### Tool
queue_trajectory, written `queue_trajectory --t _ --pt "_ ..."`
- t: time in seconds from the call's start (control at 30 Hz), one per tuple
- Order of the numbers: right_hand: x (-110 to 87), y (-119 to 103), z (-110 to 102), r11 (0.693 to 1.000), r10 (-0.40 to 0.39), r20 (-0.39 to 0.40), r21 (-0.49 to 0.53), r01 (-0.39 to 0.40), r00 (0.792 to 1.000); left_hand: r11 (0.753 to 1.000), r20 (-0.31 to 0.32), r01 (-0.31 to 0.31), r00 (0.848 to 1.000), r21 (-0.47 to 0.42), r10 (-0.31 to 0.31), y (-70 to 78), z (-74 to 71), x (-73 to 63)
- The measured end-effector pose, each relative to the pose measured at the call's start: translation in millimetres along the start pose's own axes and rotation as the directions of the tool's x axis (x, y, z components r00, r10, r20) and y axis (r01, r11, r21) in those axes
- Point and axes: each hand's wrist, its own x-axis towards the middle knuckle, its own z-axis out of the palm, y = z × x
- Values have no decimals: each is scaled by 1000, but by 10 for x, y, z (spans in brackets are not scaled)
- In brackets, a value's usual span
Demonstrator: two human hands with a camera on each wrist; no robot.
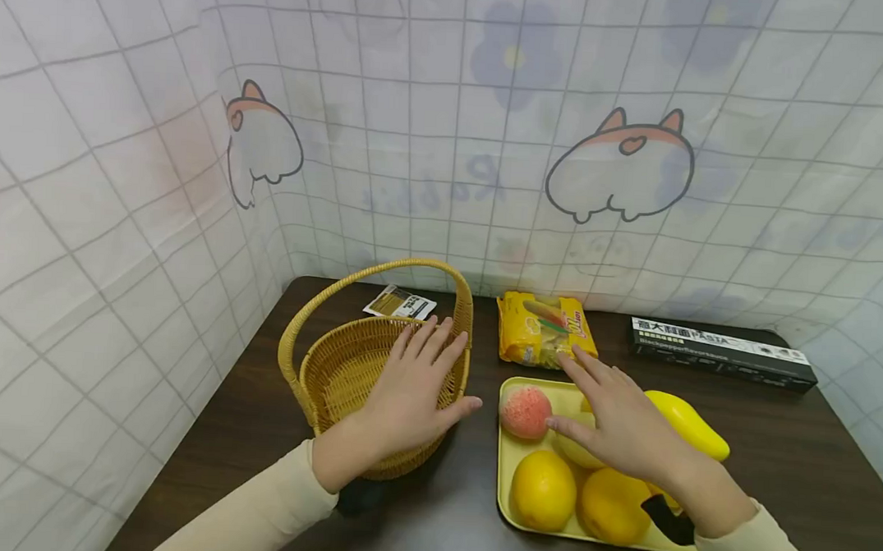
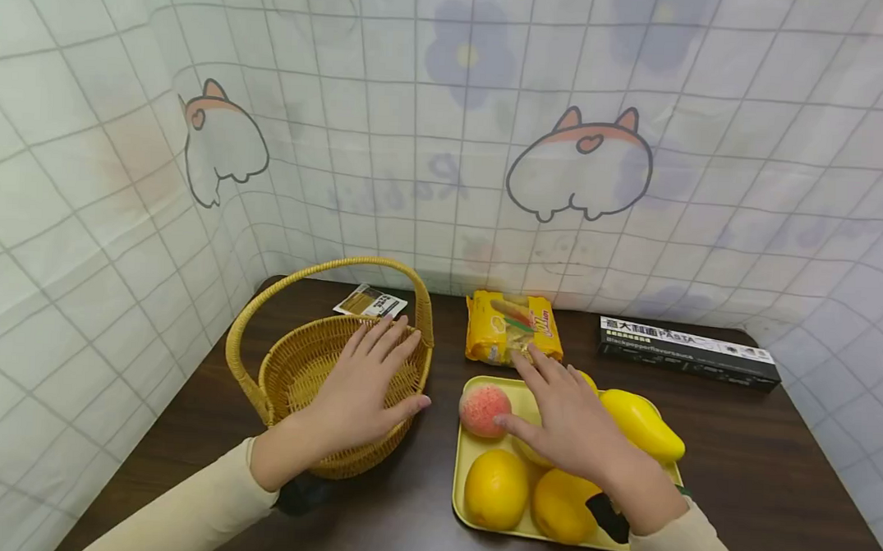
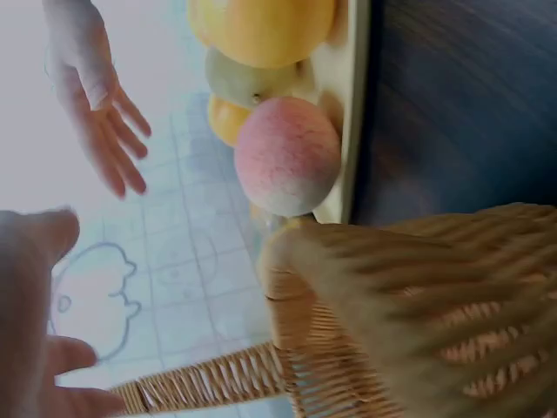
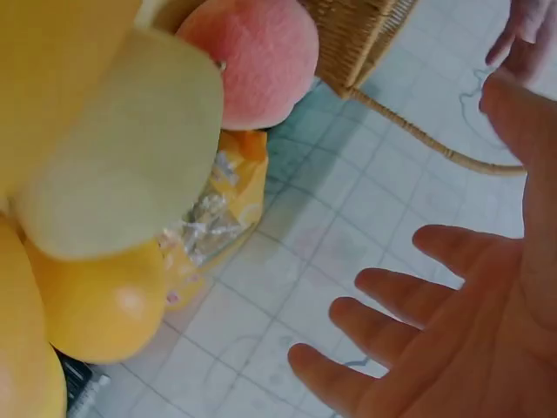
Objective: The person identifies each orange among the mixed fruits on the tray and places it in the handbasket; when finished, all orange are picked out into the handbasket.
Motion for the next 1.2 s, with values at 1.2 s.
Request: queue_trajectory --t 1.2 --pt "-604 -399 585 850 135 -131 525 -47 982 720 -678 -62 400 -691 -617 -553 44 -753"
